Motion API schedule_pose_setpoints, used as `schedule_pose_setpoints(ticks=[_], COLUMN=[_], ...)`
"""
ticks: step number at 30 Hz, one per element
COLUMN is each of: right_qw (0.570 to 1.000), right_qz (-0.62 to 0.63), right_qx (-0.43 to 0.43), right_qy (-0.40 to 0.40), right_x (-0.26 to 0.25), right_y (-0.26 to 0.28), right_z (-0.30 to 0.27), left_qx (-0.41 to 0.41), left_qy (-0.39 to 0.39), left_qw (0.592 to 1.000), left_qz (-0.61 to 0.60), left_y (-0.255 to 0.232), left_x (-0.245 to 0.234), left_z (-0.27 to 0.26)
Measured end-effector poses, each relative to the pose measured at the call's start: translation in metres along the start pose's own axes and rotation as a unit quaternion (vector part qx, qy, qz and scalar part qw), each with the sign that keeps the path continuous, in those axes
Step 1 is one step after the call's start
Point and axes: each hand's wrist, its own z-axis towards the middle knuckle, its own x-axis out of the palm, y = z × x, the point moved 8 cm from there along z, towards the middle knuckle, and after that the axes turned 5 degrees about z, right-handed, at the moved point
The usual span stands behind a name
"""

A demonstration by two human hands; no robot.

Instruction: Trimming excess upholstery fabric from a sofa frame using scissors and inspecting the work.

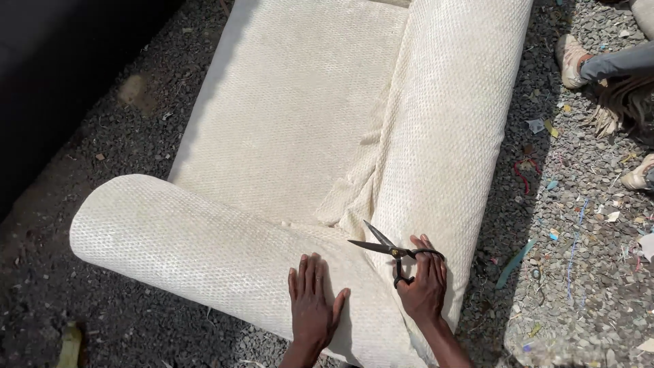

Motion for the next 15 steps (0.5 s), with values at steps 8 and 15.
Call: schedule_pose_setpoints(ticks=[8, 15], right_qw=[0.997, 0.997], right_qz=[-0.028, 0.015], right_qx=[-0.016, -0.007], right_qy=[-0.065, -0.074], right_x=[-0.006, -0.014], right_y=[0.015, 0.008], right_z=[-0.028, -0.023], left_qx=[0.021, 0.030], left_qy=[-0.032, -0.055], left_qw=[0.999, 0.998], left_qz=[-0.013, -0.022], left_y=[-0.001, 0.000], left_x=[-0.005, -0.003], left_z=[-0.034, -0.031])
